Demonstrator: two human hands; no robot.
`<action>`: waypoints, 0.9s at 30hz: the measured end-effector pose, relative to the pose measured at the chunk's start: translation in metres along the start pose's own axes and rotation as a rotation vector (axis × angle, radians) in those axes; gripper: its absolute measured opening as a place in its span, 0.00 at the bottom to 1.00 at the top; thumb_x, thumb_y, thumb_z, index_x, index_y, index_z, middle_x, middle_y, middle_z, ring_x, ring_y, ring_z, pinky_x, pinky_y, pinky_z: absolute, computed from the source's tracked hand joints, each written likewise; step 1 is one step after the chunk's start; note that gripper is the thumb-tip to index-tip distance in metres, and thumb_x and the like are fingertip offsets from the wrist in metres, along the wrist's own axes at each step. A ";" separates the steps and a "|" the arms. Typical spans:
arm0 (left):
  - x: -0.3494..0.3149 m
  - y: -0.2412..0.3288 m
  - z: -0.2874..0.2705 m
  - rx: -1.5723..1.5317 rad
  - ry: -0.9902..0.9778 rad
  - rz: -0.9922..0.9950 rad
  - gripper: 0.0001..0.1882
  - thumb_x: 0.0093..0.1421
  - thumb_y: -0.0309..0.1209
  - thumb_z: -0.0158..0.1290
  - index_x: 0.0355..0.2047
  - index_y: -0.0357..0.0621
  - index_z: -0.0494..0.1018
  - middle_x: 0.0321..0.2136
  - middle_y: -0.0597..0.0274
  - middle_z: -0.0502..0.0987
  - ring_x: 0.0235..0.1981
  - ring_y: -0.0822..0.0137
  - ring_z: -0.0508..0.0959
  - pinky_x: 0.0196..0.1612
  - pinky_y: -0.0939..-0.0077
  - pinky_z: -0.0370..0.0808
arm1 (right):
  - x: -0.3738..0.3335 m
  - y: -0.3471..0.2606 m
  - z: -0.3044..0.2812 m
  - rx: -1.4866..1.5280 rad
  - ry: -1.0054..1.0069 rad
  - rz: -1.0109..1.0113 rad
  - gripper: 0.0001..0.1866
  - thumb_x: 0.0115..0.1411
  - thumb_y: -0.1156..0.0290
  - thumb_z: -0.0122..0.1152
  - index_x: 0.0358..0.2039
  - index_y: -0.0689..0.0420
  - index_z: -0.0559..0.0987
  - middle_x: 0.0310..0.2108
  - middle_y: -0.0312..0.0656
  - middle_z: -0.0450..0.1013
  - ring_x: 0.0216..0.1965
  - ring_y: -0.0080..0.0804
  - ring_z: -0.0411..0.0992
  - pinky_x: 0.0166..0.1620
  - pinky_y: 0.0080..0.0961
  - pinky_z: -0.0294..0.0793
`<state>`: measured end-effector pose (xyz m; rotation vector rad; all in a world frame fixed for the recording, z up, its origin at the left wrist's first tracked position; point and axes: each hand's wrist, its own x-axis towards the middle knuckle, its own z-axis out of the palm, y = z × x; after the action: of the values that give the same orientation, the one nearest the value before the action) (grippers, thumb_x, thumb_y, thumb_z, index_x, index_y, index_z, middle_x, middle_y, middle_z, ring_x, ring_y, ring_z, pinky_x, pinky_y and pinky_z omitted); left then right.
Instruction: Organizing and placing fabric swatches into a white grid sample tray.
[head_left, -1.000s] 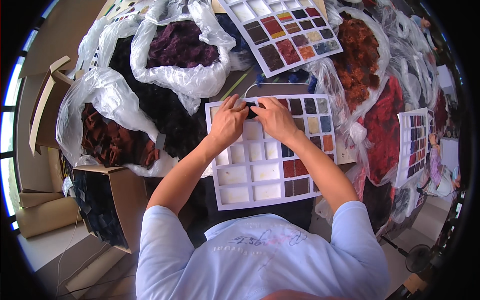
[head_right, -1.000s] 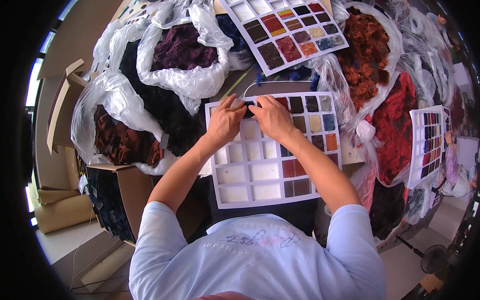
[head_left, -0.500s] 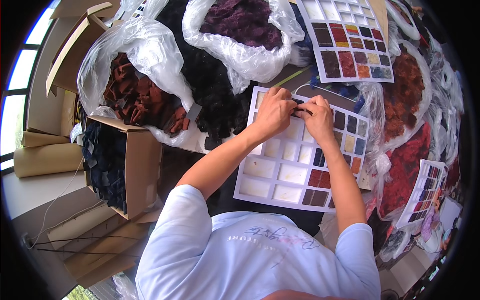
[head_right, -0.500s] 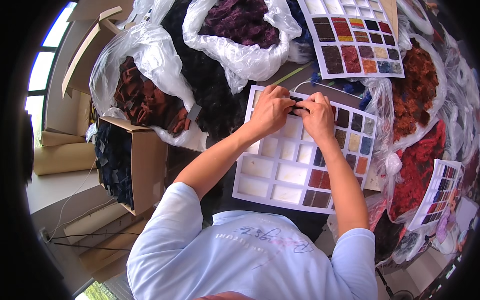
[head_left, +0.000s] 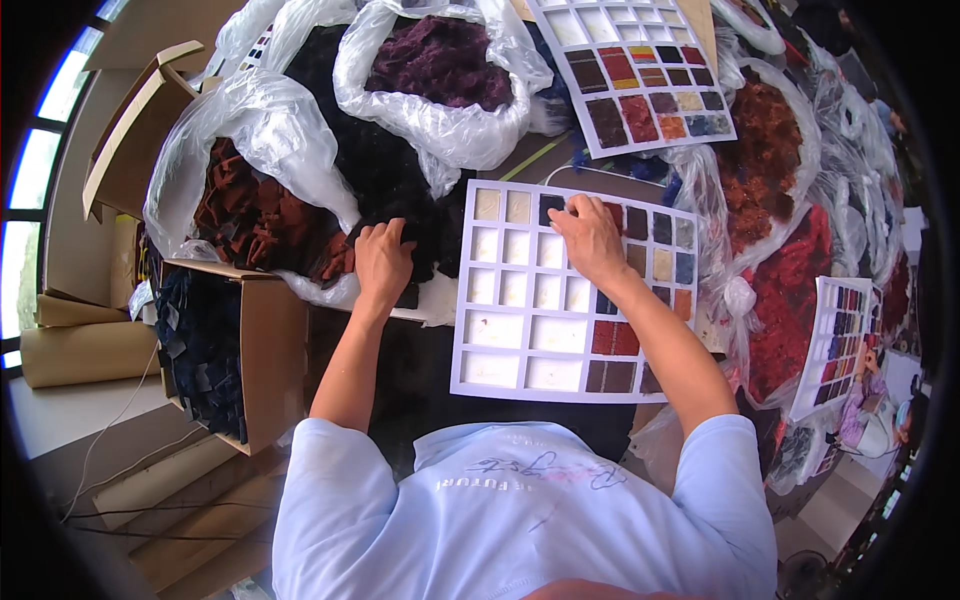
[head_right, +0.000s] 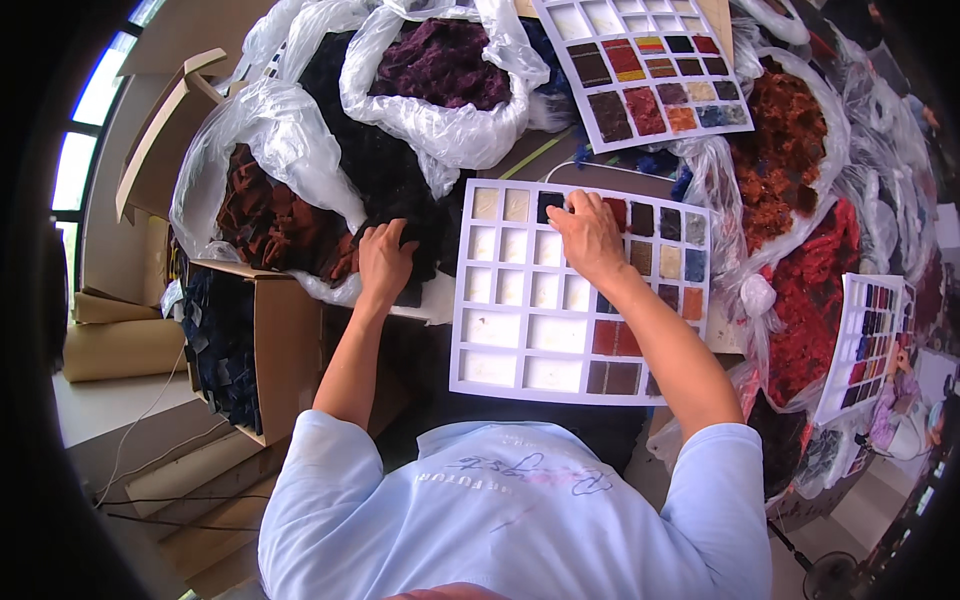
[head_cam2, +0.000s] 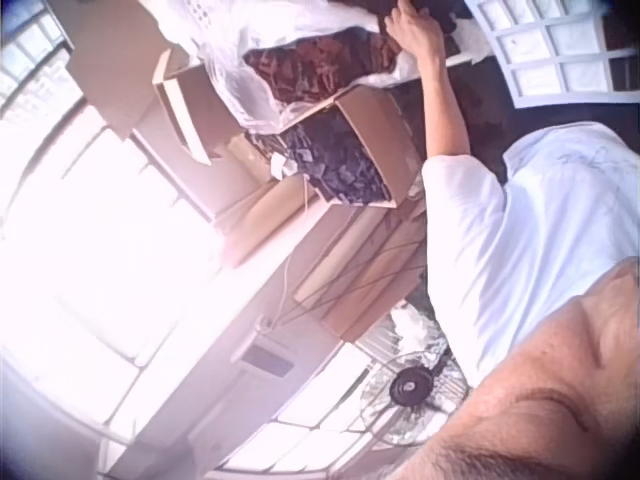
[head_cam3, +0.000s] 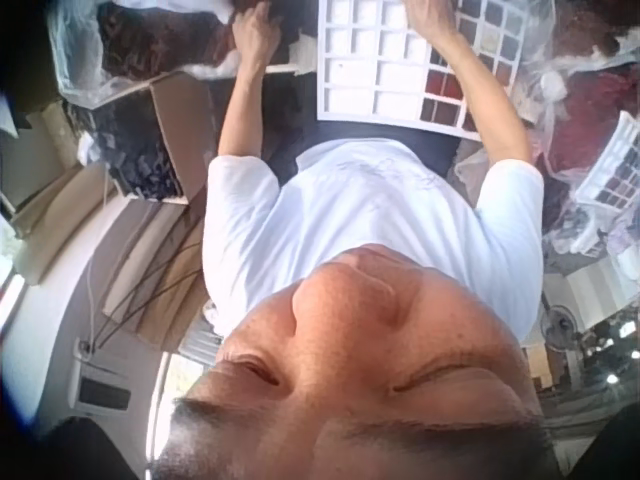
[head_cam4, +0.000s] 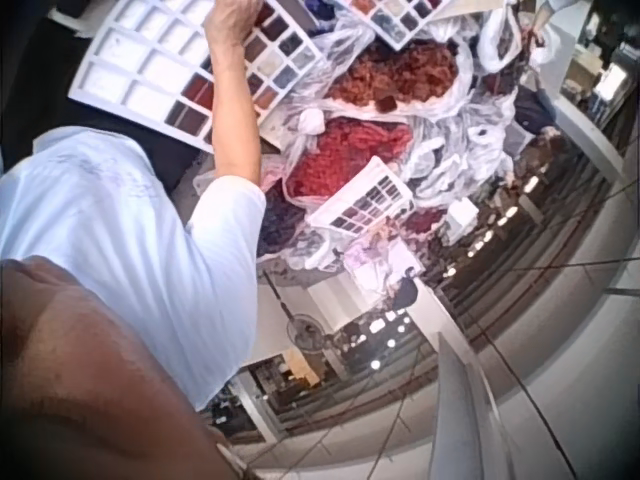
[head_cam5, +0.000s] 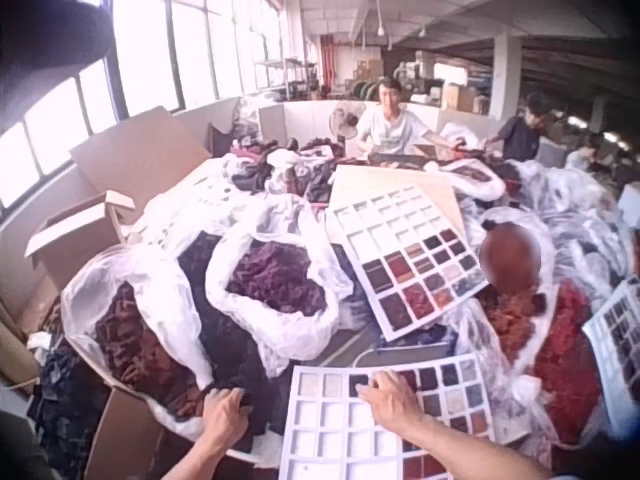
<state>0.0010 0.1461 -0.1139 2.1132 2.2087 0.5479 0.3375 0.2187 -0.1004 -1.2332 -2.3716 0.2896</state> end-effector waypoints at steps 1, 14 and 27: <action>0.003 -0.001 0.000 -0.046 0.016 0.029 0.13 0.49 0.26 0.63 0.37 0.42 0.77 0.31 0.54 0.78 0.37 0.49 0.76 0.40 0.56 0.72 | -0.006 -0.002 -0.001 0.016 0.016 0.008 0.10 0.60 0.70 0.64 0.42 0.55 0.84 0.41 0.48 0.73 0.46 0.47 0.71 0.48 0.40 0.72; 0.009 -0.012 0.036 -0.387 0.153 -0.083 0.20 0.57 0.24 0.56 0.50 0.38 0.71 0.39 0.44 0.77 0.42 0.44 0.76 0.46 0.54 0.72 | 0.072 0.025 -0.023 0.582 0.119 0.326 0.15 0.65 0.65 0.62 0.46 0.61 0.82 0.40 0.50 0.82 0.41 0.32 0.82 0.45 0.27 0.79; -0.006 0.005 0.037 -0.472 0.176 -0.093 0.21 0.55 0.21 0.56 0.51 0.38 0.72 0.41 0.48 0.77 0.42 0.47 0.75 0.46 0.57 0.70 | 0.250 -0.009 0.064 0.052 -0.032 0.397 0.18 0.53 0.57 0.71 0.40 0.54 0.84 0.40 0.47 0.81 0.44 0.48 0.78 0.48 0.41 0.77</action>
<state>0.0157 0.1488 -0.1485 1.7684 1.9827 1.1527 0.1756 0.4186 -0.0800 -1.6795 -2.1132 0.4941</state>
